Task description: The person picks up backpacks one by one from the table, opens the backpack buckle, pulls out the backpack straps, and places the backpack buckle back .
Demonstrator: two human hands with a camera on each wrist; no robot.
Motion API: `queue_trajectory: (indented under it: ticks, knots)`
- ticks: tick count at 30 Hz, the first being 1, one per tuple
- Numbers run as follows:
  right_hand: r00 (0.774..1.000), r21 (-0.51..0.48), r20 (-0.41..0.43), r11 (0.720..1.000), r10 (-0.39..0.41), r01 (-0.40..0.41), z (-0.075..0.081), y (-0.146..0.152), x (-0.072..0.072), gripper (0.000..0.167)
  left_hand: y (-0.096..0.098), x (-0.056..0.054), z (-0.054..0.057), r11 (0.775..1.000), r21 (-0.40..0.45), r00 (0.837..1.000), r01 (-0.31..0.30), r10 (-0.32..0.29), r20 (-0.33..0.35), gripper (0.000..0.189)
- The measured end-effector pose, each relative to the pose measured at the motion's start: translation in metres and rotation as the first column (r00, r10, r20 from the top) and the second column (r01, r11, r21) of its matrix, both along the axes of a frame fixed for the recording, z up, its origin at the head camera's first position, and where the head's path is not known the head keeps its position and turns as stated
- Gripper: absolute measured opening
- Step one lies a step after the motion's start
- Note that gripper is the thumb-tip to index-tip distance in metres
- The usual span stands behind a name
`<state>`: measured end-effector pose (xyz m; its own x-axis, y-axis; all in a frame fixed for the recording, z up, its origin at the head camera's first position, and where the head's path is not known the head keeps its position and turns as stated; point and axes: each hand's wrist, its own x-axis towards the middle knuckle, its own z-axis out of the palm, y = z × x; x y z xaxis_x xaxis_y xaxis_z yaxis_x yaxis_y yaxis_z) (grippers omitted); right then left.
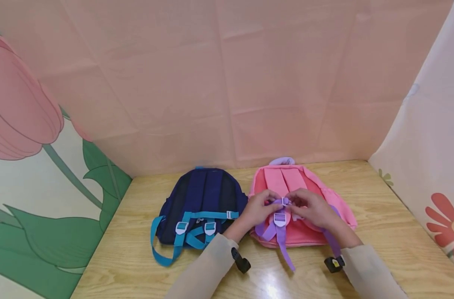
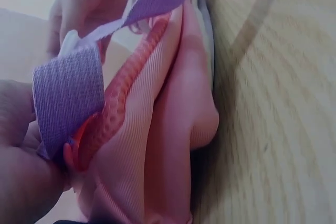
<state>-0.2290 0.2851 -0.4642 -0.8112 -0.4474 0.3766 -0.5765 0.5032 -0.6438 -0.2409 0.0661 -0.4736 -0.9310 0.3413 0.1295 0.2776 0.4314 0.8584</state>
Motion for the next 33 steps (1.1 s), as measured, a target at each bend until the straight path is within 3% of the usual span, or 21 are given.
queue_trajectory:
  ticks: [4, 8, 14, 22, 33]
  knots:
    - [1.000, -0.020, -0.004, 1.000, 0.014, -0.015, 0.001, -0.001, 0.000, 0.029, 0.002, 0.002, 0.000, 0.996, 0.091, 0.999, -0.009, 0.006, 0.039, 0.017]
    - [1.000, -0.013, -0.013, 1.000, 0.020, -0.021, 0.005, -0.002, 0.001, 0.030, 0.001, 0.001, -0.001, 0.991, 0.131, 0.999, 0.017, -0.023, 0.043, 0.017]
    - [0.999, 0.046, -0.038, 0.999, -0.017, 0.019, 0.007, -0.001, 0.001, 0.030, -0.002, -0.002, -0.001, 0.992, 0.105, 0.997, 0.069, -0.072, 0.019, 0.026]
    - [0.998, 0.074, 0.004, 0.996, -0.059, 0.058, 0.007, -0.002, 0.001, 0.024, -0.003, -0.003, -0.002, 0.997, 0.035, 0.997, 0.067, -0.066, -0.025, 0.023]
    - [0.999, 0.013, -0.039, 1.000, -0.020, 0.020, 0.003, -0.005, -0.001, 0.021, -0.005, -0.008, -0.006, 0.994, 0.000, 0.993, 0.108, -0.107, -0.048, 0.023]
